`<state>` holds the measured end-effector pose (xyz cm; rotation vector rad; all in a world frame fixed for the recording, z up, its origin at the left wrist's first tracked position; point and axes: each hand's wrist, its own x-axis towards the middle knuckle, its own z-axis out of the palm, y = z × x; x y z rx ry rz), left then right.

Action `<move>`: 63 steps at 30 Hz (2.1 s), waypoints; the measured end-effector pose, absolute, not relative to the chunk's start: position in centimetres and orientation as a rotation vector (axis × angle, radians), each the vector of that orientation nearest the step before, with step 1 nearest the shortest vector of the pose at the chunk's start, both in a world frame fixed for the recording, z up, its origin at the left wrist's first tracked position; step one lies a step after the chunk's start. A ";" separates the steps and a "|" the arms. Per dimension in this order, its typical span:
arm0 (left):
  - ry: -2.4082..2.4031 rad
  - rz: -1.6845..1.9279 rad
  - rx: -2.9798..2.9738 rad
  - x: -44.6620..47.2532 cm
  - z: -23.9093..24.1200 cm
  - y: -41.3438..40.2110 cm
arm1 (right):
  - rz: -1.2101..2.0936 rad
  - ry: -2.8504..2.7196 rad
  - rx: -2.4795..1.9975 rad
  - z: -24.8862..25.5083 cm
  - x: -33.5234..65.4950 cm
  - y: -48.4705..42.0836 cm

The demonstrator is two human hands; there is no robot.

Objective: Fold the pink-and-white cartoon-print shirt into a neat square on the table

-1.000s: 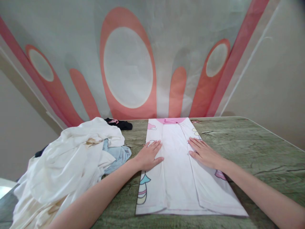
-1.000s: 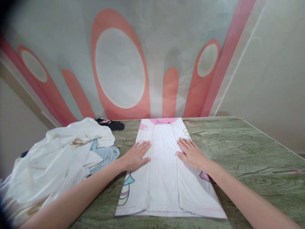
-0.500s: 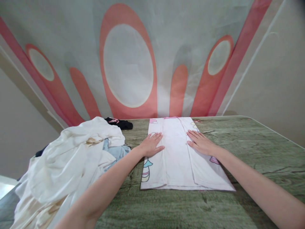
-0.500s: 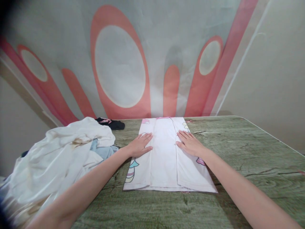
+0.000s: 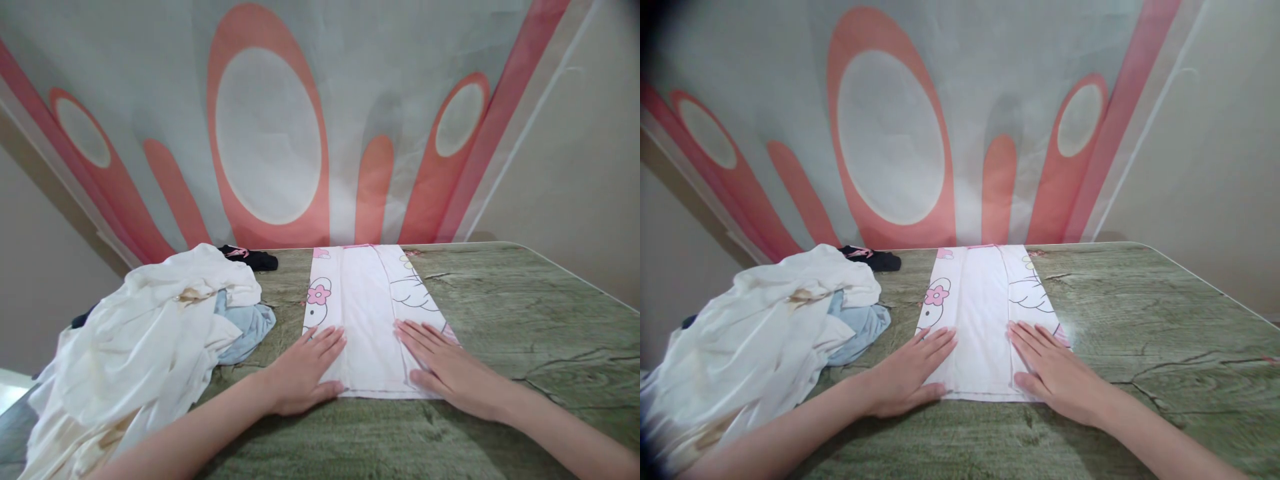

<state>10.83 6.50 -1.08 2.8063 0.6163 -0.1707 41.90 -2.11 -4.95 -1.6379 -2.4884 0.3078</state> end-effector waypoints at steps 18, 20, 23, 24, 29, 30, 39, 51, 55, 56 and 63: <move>0.783 -0.066 2.827 12.0 -1.3 12.1 | 0.241 -2.380 -1.669 -4.6 43.6 4.7; 0.779 -0.077 2.863 12.6 -2.1 12.5 | 0.193 -2.405 -1.676 -5.4 43.5 5.7; 0.771 -0.089 2.885 12.9 -2.6 12.0 | 0.146 -2.441 -1.665 -6.2 43.1 5.4; 0.770 -0.093 2.889 12.8 -2.5 11.7 | 0.133 -2.445 -1.661 -6.3 42.9 5.1; 0.772 -0.113 2.889 12.1 -1.9 9.8 | 0.122 -2.452 -1.650 -6.1 42.5 3.3; 0.778 -0.117 2.890 12.0 -1.9 9.5 | 0.124 -2.450 -1.649 -6.0 42.4 3.0; 0.745 -0.168 2.829 11.1 -1.0 6.8 | 0.169 -2.466 -1.668 -5.7 41.4 0.3; 0.967 -0.015 2.937 13.6 -2.8 13.6 | 0.077 -2.324 -1.861 -6.8 44.9 7.6; 0.991 -0.032 2.939 13.3 -3.4 12.7 | 0.030 -2.358 -1.811 -7.5 44.4 6.0; 0.994 -0.042 2.934 13.2 -3.3 12.4 | 0.026 -2.360 -1.809 -7.5 44.3 5.5; 1.013 -0.074 2.922 12.3 -2.9 9.5 | -0.001 -2.367 -1.803 -7.4 43.2 2.6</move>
